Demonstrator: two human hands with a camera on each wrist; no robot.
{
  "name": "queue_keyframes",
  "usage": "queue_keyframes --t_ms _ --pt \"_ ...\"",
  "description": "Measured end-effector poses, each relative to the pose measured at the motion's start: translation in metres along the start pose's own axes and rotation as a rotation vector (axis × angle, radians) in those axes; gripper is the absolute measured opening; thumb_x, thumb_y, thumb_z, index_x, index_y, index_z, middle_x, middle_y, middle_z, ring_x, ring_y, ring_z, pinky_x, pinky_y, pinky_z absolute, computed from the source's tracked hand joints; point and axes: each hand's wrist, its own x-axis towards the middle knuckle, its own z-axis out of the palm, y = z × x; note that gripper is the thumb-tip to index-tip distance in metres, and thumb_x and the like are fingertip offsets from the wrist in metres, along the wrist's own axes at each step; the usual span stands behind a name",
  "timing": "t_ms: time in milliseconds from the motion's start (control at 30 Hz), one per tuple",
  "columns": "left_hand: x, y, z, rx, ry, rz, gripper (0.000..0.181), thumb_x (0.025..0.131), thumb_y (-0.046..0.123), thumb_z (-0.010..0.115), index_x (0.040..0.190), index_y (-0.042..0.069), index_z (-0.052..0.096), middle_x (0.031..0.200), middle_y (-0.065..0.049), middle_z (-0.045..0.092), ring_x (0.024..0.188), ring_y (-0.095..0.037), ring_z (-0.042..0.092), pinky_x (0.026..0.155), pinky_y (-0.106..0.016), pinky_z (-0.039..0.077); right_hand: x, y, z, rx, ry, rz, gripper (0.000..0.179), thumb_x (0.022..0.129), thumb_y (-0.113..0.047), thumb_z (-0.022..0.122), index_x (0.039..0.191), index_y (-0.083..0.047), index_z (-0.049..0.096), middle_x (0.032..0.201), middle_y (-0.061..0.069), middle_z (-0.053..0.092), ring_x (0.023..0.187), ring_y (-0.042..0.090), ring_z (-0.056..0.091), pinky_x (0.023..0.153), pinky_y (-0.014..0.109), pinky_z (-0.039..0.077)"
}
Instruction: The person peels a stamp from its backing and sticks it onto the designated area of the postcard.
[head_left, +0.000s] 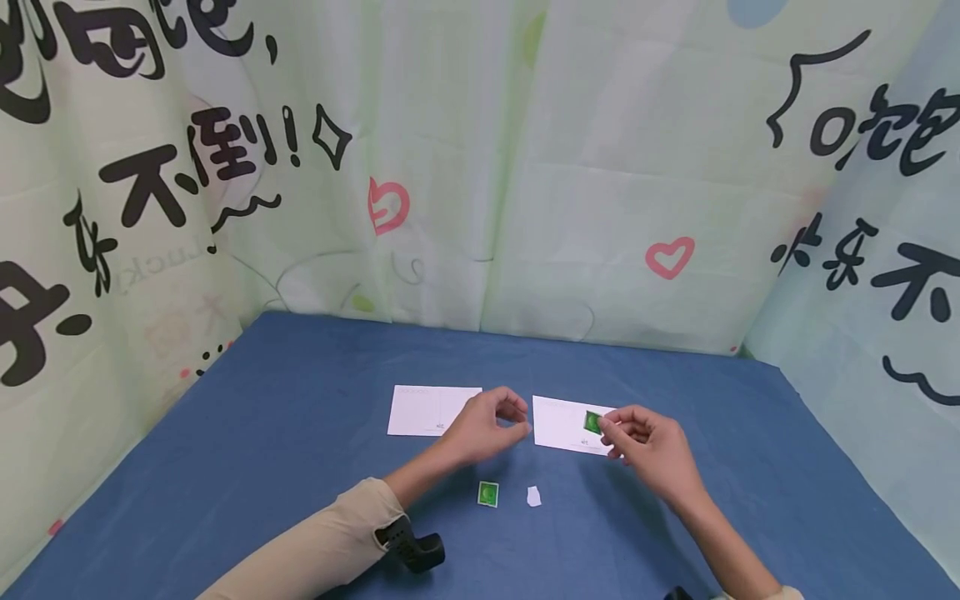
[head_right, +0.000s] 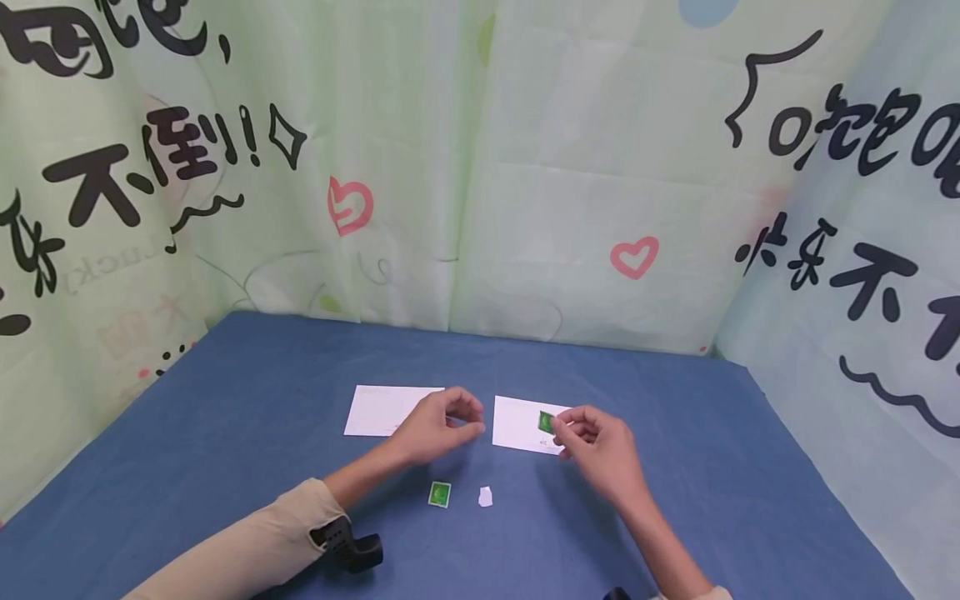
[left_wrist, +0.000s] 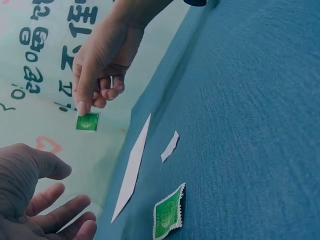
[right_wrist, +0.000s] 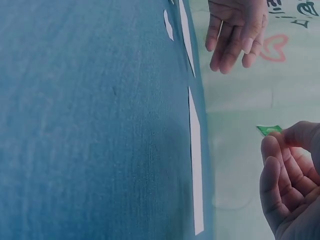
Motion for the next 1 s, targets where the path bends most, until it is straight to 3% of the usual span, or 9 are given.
queue_keyframes --t_ms 167,500,1000 --pt "0.004 0.000 0.004 0.007 0.014 0.002 0.024 0.094 0.016 0.069 0.114 0.003 0.066 0.107 -0.007 0.072 0.100 -0.026 0.069 0.087 -0.040 0.054 0.005 0.004 0.001 0.007 0.013 0.054 0.024 0.098 -0.021 0.071 0.104 0.003 0.070 0.085 0.016 0.074 0.069 0.025 0.070 0.062 0.029 0.056" --pt "0.010 -0.001 0.008 0.083 0.010 -0.004 0.025 0.094 0.014 0.070 0.117 0.005 0.065 0.115 -0.011 0.072 0.107 -0.029 0.068 0.090 -0.042 0.055 0.012 0.013 -0.004 0.024 0.016 0.205 0.031 0.100 -0.024 0.069 0.112 0.005 0.068 0.088 0.013 0.074 0.069 0.014 0.067 0.063 0.029 0.056" --pt "0.017 -0.001 0.011 0.252 0.024 -0.013 0.029 0.094 0.018 0.071 0.121 0.008 0.064 0.120 -0.012 0.071 0.111 -0.029 0.067 0.093 -0.046 0.052 0.019 0.029 -0.008 0.042 -0.007 0.275 0.034 0.102 -0.023 0.066 0.117 0.007 0.066 0.086 0.009 0.073 0.068 0.014 0.064 0.061 0.026 0.053"
